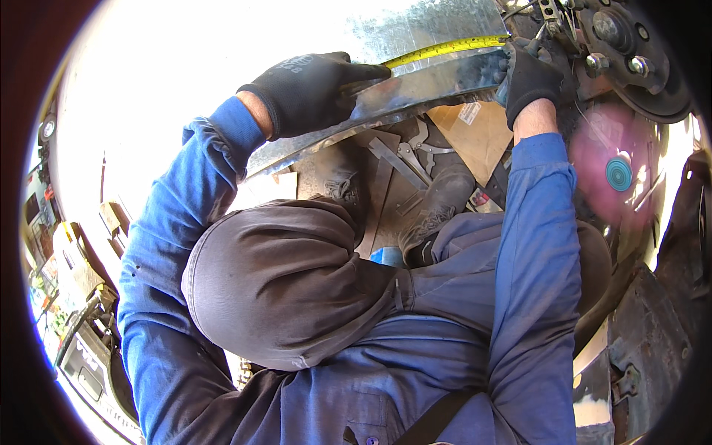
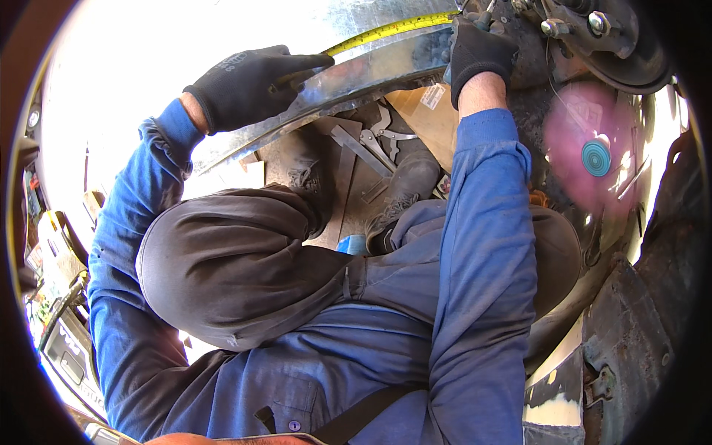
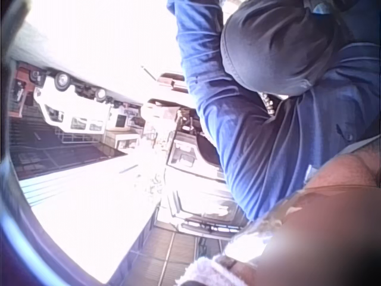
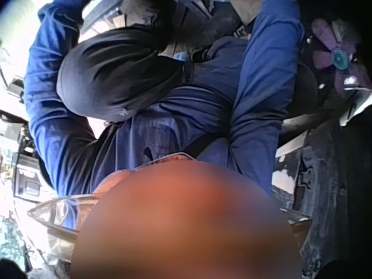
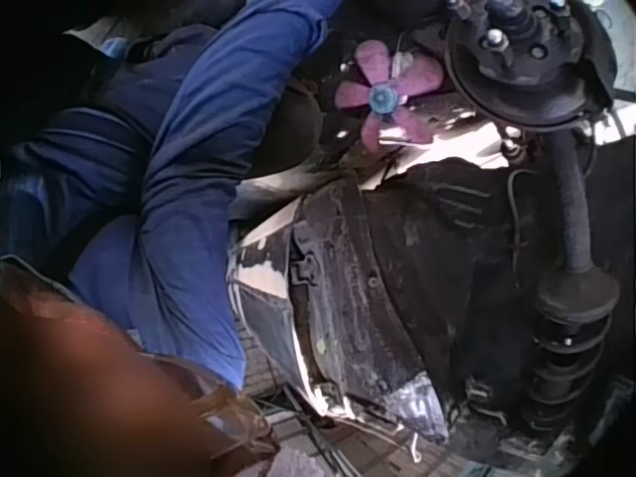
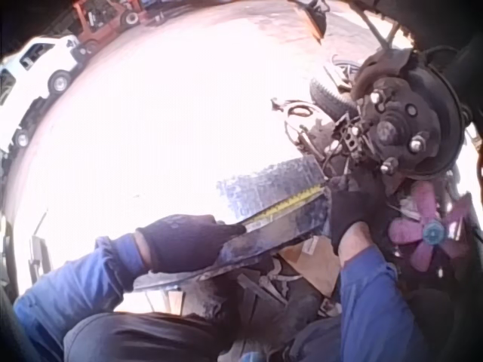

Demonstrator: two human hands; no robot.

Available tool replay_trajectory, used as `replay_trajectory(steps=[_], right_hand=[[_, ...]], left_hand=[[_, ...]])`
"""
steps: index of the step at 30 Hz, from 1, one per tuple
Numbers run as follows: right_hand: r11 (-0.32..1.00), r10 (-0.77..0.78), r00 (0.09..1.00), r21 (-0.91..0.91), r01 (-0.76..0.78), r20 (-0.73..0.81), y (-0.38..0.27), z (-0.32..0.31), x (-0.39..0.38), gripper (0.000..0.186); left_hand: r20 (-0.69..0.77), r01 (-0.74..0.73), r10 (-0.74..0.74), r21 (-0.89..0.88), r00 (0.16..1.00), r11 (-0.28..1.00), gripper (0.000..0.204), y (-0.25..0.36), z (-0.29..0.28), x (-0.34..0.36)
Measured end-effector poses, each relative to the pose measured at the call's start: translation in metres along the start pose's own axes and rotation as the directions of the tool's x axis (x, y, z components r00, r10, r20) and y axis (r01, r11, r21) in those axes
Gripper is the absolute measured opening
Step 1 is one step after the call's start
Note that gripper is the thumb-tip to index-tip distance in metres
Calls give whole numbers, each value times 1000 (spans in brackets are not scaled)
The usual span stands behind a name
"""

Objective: The person sits under a vehicle and repeatedly measures a curved metal panel with a tape measure, then positions and adjusts the panel against the undercarriage. The person repositions the panel multiple times and re-measures to check fit.

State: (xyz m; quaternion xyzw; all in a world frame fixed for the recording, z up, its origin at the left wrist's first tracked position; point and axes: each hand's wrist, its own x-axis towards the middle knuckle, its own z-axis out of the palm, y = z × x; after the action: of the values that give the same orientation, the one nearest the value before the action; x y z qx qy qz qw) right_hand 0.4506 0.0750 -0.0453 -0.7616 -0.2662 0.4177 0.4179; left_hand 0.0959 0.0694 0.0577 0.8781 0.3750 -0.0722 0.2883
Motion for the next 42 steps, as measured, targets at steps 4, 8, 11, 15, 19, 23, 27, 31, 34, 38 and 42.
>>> replay_trajectory(steps=[4,8,11,15,19,23,27,31,34,38,42], right_hand=[[999,-30,1000,-15,30,7,-4,-2,-6,26],[1000,18,1000,24,-19,18,0,-12,-21,27],[999,26,998,24,-28,49,2,-16,-28,22],[993,96,993,-71,-91,67,1,-16,-27,22],[985,141,990,-96,-143,-29,6,-13,-18,23],[996,26,1000,-80,-26,7,14,-14,-11,22],[1000,-2,998,-22,3,55,17,-17,-11,20],[999,4,999,-46,-2,41,15,-15,-14,20],[999,41,999,-16,-42,-15,13,-12,-15,19],[999,43,999,-26,-43,-1,13,-14,-15,17],[1000,9,999,-7,-9,45,13,-17,-17,17]], left_hand=[[0,3,-3,9,1000,1000,53,-2,2,0],[-23,-14,14,4,1000,1000,53,-6,6,-1],[-51,-46,45,-16,998,999,54,-12,9,-2],[-84,-101,100,-9,991,995,57,-20,8,1],[-242,-72,43,-112,969,991,55,-18,-15,1],[-302,-13,-51,-208,952,978,65,-7,-65,-13],[-384,23,-208,-433,900,901,62,8,-90,-41],[-542,134,-290,-308,789,942,57,10,-69,-97],[-571,189,-400,-393,717,900,57,4,-21,-153],[-132,378,-724,-782,677,496,53,4,72,-231],[244,466,-778,-882,579,70,52,18,177,-264]])
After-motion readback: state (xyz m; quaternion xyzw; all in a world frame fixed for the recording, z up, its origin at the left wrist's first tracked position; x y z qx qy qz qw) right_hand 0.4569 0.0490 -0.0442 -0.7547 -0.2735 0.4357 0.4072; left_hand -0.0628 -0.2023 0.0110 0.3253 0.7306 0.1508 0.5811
